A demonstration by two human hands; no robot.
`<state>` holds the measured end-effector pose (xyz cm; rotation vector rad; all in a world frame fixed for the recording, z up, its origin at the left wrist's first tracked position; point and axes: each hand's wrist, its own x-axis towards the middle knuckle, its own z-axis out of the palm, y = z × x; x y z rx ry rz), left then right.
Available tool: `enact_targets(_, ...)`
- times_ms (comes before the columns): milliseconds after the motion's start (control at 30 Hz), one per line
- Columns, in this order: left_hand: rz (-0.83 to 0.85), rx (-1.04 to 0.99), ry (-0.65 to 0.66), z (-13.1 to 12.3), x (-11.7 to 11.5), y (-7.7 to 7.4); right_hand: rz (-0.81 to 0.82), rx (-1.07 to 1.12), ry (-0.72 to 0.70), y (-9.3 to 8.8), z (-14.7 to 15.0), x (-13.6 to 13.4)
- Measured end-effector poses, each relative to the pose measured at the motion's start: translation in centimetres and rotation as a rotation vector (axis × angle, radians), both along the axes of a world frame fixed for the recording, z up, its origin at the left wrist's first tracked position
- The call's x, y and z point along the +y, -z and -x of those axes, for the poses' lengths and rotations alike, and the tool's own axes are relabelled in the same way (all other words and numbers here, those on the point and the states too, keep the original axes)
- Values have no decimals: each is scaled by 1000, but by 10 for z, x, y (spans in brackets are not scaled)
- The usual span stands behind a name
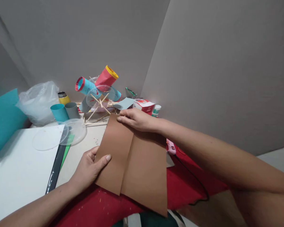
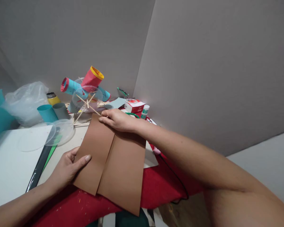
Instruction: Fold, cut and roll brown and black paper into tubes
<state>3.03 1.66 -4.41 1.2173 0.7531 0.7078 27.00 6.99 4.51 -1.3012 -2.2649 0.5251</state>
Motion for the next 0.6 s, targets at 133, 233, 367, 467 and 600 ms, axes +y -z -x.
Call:
enact_targets(133,56,70,1,0,5,4,234,-8,-31,-1,-11,1)
enact_targets(233,68,91,29,1,8,6,410,88,-47,5,-22,2)
enact_targets(367,70,67,65,1,8,5,525,178,-73,18,-34,5)
enact_targets(467,78,48,67,0,7,4,478,190,-73,21,-37,2)
enact_targets(600,102,19,39,1,7,5,471,242,-41,13,-37,-7)
